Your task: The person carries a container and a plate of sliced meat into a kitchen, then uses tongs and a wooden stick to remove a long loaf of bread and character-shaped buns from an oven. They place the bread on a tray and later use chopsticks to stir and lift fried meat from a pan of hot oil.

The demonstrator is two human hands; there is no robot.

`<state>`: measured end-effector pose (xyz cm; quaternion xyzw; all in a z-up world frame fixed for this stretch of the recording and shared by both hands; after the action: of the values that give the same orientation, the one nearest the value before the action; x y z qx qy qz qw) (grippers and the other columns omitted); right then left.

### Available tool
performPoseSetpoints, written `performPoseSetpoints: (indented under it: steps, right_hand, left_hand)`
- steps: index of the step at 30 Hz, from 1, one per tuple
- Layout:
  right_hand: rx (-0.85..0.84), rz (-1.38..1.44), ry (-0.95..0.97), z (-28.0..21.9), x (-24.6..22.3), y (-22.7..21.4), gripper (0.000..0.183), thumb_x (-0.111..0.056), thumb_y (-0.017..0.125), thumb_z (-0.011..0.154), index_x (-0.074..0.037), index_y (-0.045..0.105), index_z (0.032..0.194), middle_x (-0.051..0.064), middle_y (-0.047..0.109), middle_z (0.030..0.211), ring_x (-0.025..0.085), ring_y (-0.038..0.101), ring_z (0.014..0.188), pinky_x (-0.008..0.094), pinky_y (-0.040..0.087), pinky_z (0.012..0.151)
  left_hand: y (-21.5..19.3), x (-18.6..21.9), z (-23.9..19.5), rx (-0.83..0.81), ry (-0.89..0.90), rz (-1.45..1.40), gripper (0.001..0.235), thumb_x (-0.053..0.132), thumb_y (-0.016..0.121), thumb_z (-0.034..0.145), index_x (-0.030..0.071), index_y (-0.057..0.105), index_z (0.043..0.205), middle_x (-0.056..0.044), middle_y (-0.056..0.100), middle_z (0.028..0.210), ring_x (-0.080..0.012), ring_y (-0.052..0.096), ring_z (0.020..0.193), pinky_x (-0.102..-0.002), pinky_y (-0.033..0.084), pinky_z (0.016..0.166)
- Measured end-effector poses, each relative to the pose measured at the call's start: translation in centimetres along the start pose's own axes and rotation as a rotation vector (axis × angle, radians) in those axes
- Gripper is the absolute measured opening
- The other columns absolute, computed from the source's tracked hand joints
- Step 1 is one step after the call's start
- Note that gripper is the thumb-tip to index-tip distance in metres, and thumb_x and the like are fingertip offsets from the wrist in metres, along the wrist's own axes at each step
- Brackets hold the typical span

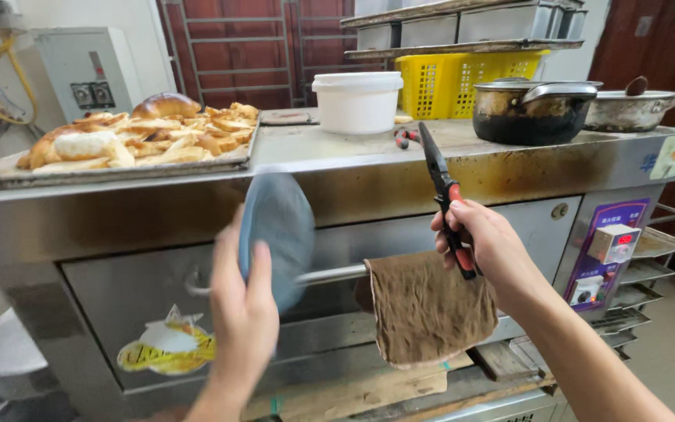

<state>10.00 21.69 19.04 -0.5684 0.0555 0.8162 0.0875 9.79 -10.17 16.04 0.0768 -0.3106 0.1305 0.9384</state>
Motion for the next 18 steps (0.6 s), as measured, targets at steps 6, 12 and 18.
performPoseSetpoints:
  steps: [6, 12, 18]
  right_hand:
    - [0.022, -0.093, -0.025, 1.1, -0.9, 0.8, 0.035, -0.033, 0.047, 0.100, -0.004, 0.066, 0.091, 0.006, 0.062, 0.072, 0.013, 0.057, 0.063, 0.030, 0.049, 0.056]
    - [0.097, -0.155, 0.060, 0.2, -1.0, -0.8, 0.035, -0.035, 0.051, 0.100, -0.004, 0.066, 0.091, 0.003, 0.059, 0.071, 0.010, 0.056, 0.062, 0.028, 0.046, 0.055]
    - [0.242, -0.161, 0.044, -6.0, -1.0, -7.7, 0.040, -0.039, 0.051, 0.101, -0.004, 0.065, 0.089, 0.004, 0.060, 0.070, 0.012, 0.054, 0.060, 0.029, 0.046, 0.056]
  left_hand:
    - [8.0, 4.1, 16.0, -0.121, 0.617, 0.667, 0.036, 0.010, 0.060, 0.100, 0.002, 0.060, 0.135, -0.018, 0.066, 0.125, -0.0389, 0.060, 0.122, -0.049, 0.048, 0.103]
    - [17.3, -0.9, 21.0, -0.948, 0.077, 0.928, 0.078, 0.065, 0.066, 0.100, -0.005, 0.065, 0.134, -0.027, 0.065, 0.132, -0.0373, 0.061, 0.128, -0.044, 0.049, 0.108]
    - [21.6, 6.8, 11.9, -0.703, 0.480, 0.257, 0.057, 0.045, 0.064, 0.095, 0.006, 0.062, 0.136, -0.017, 0.064, 0.133, -0.0375, 0.055, 0.128, -0.046, 0.042, 0.106]
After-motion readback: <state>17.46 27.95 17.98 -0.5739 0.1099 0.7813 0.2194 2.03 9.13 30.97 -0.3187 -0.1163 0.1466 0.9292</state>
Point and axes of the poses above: each hand's wrist, its own z-axis towards the middle knuckle, its own y-axis out of the palm, x = y × z, the point moved 5 cm from there along z, towards the middle knuckle
